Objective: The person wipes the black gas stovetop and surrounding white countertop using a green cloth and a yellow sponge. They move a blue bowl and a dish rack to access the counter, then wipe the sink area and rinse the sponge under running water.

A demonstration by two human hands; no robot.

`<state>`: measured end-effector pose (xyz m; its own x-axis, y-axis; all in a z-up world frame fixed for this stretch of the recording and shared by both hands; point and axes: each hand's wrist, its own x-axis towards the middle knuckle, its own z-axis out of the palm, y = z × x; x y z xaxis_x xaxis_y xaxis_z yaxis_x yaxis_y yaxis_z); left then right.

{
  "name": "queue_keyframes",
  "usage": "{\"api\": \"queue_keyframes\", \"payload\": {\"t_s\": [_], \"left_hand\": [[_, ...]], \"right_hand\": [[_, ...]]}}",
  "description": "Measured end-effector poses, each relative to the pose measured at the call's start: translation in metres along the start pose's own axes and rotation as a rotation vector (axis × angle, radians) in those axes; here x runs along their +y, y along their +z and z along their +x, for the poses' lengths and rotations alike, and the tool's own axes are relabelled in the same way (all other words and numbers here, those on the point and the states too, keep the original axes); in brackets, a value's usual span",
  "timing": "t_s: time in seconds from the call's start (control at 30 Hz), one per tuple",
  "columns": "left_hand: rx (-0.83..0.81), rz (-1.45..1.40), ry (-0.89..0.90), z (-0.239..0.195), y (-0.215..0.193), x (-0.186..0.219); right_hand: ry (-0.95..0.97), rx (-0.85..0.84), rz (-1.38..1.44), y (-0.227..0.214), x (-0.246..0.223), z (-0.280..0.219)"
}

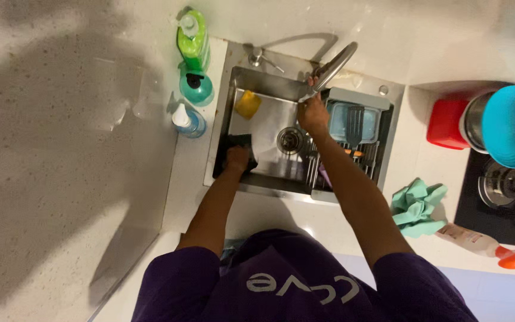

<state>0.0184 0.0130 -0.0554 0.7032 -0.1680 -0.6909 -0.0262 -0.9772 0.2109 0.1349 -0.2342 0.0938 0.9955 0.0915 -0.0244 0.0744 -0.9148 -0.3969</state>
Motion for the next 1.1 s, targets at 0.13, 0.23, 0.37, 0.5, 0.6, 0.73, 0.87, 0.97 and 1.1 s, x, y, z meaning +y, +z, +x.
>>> {"api": "queue_keyframes", "payload": {"t_s": [0.13, 0.23, 0.37, 0.5, 0.6, 0.73, 0.87, 0.97, 1.1], "left_hand": [[0.225, -0.245, 0.101, 0.016, 0.004, 0.000], [0.543, -0.757, 0.138, 0.041, 0.001, 0.021], [0.342, -1.257, -0.083, 0.067, -0.023, 0.058], [0.493, -1.510, 0.185, 0.058, -0.022, 0.086], [0.395, -1.514, 0.218, 0.036, 0.000, 0.082], [0.587, -1.614, 0.011, 0.010, 0.021, 0.073], [0.250, -1.454, -0.411, 0.017, -0.015, 0.061], [0.008, -1.990, -0.364, 0.044, -0.029, 0.062], [0.028, -2.266, -0.050, 0.078, -0.032, 0.069]], "right_hand": [[0.035, -0.122, -0.234, -0.024, -0.017, 0.004], [-0.139, 0.014, -0.223, -0.005, 0.011, -0.006], [0.047, -0.214, 0.179, 0.088, 0.043, -0.046], [0.629, -0.436, 1.491, 0.144, 0.016, -0.043], [0.630, -0.414, 1.666, 0.170, 0.008, -0.019], [0.548, -0.229, 1.521, 0.193, 0.010, -0.009], [0.570, -0.167, 1.171, 0.213, 0.006, -0.025], [0.621, -0.093, 1.026, 0.210, 0.018, -0.035], [0.802, 0.012, 1.193, 0.198, 0.027, -0.050]]}}
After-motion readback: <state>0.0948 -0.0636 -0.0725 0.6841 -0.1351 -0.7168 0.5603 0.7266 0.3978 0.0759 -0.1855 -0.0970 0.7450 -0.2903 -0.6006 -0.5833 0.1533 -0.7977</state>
